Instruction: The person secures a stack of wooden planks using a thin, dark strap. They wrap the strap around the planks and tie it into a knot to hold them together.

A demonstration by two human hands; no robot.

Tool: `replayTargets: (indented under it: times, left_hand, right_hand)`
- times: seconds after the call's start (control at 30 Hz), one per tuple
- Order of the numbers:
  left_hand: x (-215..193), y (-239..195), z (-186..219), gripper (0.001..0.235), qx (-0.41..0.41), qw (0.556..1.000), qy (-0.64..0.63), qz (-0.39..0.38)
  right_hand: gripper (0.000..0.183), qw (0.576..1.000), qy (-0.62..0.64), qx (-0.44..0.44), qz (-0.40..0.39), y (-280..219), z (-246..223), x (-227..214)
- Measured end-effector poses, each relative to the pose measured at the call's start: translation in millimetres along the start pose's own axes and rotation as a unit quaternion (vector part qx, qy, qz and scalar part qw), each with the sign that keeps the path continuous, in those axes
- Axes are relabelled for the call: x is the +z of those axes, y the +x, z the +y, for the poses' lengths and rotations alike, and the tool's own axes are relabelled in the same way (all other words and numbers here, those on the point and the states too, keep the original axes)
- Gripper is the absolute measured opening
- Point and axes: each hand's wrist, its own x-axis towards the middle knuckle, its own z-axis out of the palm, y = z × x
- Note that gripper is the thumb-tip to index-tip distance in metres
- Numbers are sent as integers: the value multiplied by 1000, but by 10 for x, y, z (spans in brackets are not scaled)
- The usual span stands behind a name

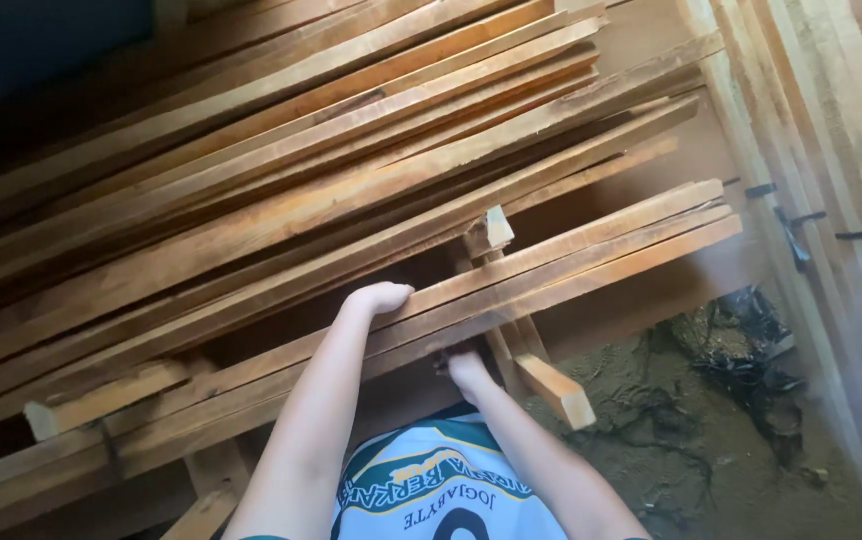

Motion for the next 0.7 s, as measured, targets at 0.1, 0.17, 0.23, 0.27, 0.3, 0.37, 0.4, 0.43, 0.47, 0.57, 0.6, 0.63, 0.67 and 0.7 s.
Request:
replayTargets:
  times: [0.1,0.17,0.23,0.27,0.3,0.37,0.4,0.43,0.47,0.57,0.6,0.63,0.67,0.7]
  left_hand:
    - [-188,-507,370,84,13,999,-1,-39]
    - [-81,-5,191,79,28,999,24,-33]
    - [61,549,43,74,44,998,48,-25]
    - [178,815,-55,66,68,997,31,14]
    - [306,1071,-167,61,93,994,15,52]
    - [280,657,-56,56,116,990,-3,84]
    - [241,460,48,54,145,982,-20,116]
    - [222,273,85,54,146,982,-18,118]
    - [242,74,99,53,140,975,34,167]
    - [423,-176,25,46,168,927,140,303]
    - [513,-197,-16,40,198,881,193,384]
    - [520,-193,-29,40,201,880,194,385]
    - [553,-184,-29,36,257,818,188,479]
    - [586,-172,-29,36,308,744,178,566]
  right_hand:
    - [26,987,-141,-75,27,-125,-214,73]
    - [22,999,-23,-22,30,176,44,-34]
    - [19,995,94,29,31,394,136,-106]
    - [15,998,54,26,36,429,128,-112]
    - [12,999,14,22,40,454,134,-113]
    - [14,999,-23,19,38,622,473,-172]
    - [19,997,-59,11,40,723,600,-220]
    - [19,997,-58,9,40,677,510,-231]
    - [15,995,-92,18,44,606,456,-250]
    - [18,968,-246,-27,30,170,178,-295]
    - [31,929,-361,-76,13,-21,77,-315]
    - [31,929,-361,-78,15,-222,-57,-307]
    - [31,923,-364,-123,14,-442,-175,-319]
    - [32,915,-367,-167,14,-659,-292,-328]
